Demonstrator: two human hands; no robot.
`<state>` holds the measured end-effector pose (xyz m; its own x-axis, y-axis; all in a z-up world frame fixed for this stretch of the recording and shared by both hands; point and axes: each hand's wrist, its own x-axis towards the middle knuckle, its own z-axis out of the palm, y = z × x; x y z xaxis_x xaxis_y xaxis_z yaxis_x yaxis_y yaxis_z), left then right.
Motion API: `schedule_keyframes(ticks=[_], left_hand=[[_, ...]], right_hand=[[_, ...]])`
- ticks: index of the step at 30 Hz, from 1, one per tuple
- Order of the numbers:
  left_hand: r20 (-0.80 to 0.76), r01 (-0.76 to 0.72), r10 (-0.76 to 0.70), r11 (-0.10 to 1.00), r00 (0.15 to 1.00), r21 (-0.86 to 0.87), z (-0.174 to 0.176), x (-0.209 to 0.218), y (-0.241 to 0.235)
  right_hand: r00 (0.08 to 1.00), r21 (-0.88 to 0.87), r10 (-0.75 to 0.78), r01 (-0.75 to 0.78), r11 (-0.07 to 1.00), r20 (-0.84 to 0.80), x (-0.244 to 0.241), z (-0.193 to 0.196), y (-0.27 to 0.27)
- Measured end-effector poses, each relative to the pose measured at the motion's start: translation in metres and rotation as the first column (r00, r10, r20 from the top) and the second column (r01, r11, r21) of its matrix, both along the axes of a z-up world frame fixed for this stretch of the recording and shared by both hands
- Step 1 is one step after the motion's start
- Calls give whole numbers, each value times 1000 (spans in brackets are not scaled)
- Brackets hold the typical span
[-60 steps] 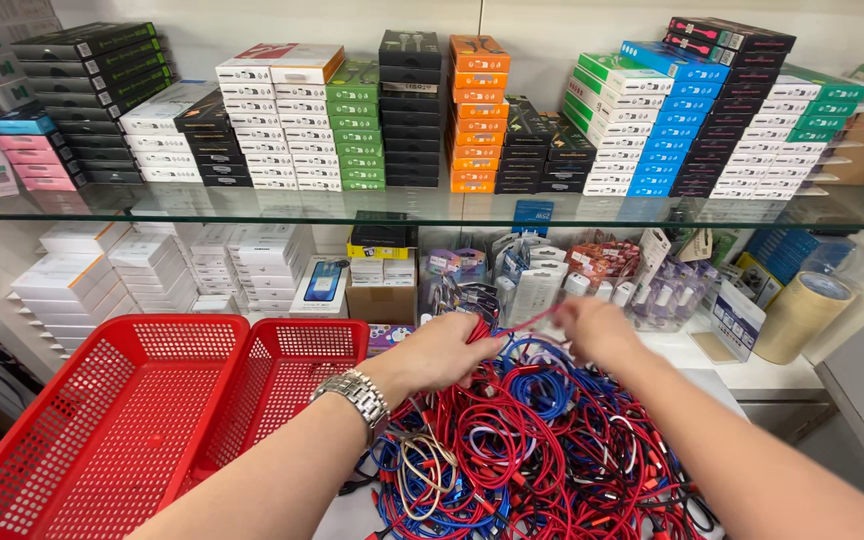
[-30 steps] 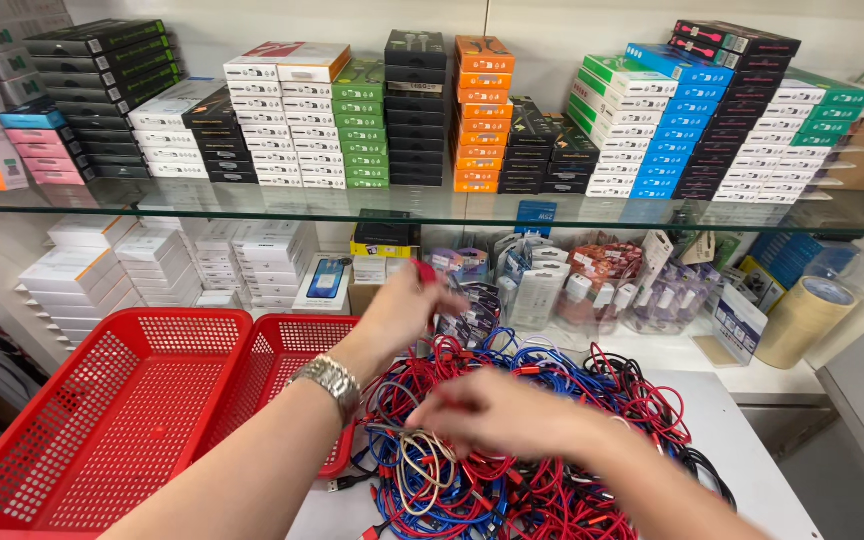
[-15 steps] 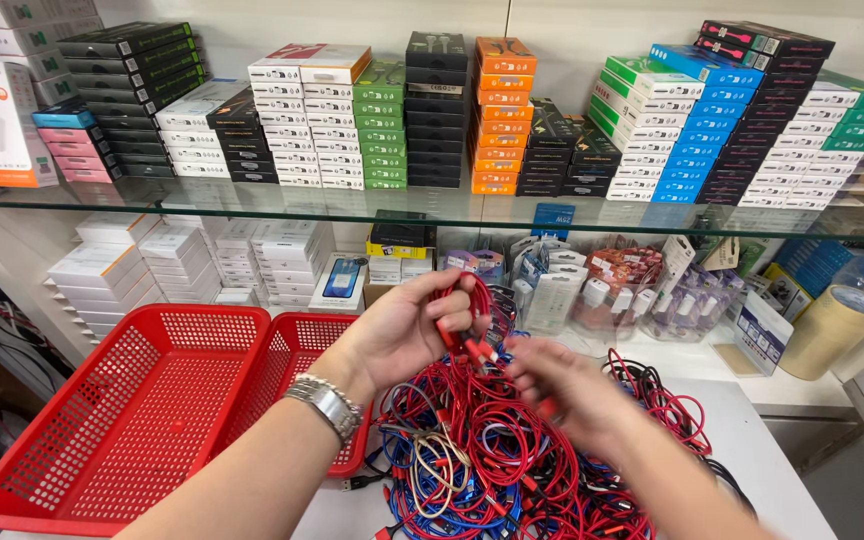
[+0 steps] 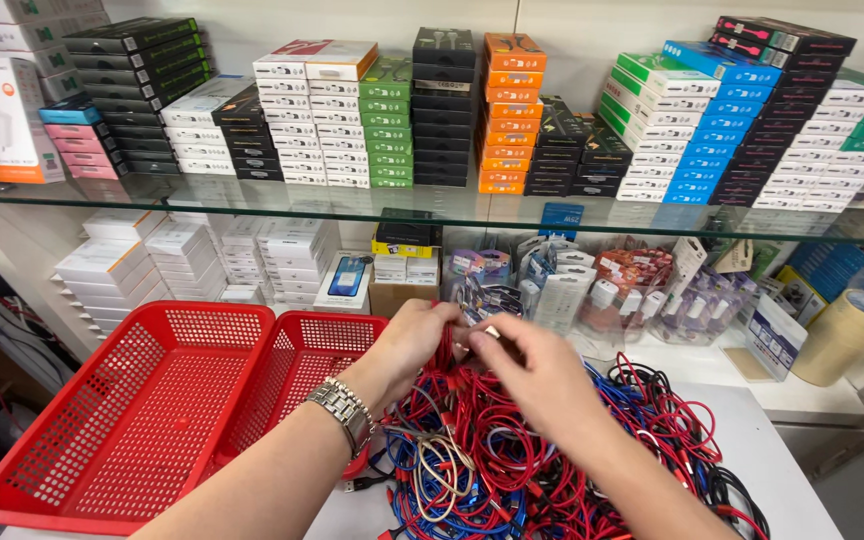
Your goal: The person untangles and coils various colored USB cables from a large pile on a counter. They place the coiled cables into red plastic baskets. The person handles red, blue, beige, and purple cables throughout the clip.
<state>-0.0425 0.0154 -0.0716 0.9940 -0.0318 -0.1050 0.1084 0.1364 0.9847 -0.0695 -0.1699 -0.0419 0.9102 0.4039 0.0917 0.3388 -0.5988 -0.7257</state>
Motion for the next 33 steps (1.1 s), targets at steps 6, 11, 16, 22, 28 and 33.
schedule_keyframes(ticks=[6, 11, 16, 22, 28, 33], left_hand=[[-131, 211, -212, 977, 968, -23, 21, -20, 12], [-62, 109, -108, 994, 992, 12, 17, -29, 18], [-91, -93, 78, 980, 993, -176, -4, -38, 25], [-169, -114, 108, 993, 980, -26, -27, -46, 76], [-206, -363, 379, 925, 902, 112, -60, -41, 132], [-286, -517, 540, 841, 792, 157, -85, -35, 146]], right_hand=[[711, 684, 436, 86, 725, -551, 14, -2, 1], [637, 733, 491, 177, 657, -595, 26, -31, 17], [796, 553, 207, 184, 812, -569, 51, -54, 49], [800, 564, 154, 258, 784, -580, 59, -74, 96], [753, 474, 208, 153, 867, -624, 62, -97, 139], [732, 415, 139, 210, 885, -667, 94, -137, 188]])
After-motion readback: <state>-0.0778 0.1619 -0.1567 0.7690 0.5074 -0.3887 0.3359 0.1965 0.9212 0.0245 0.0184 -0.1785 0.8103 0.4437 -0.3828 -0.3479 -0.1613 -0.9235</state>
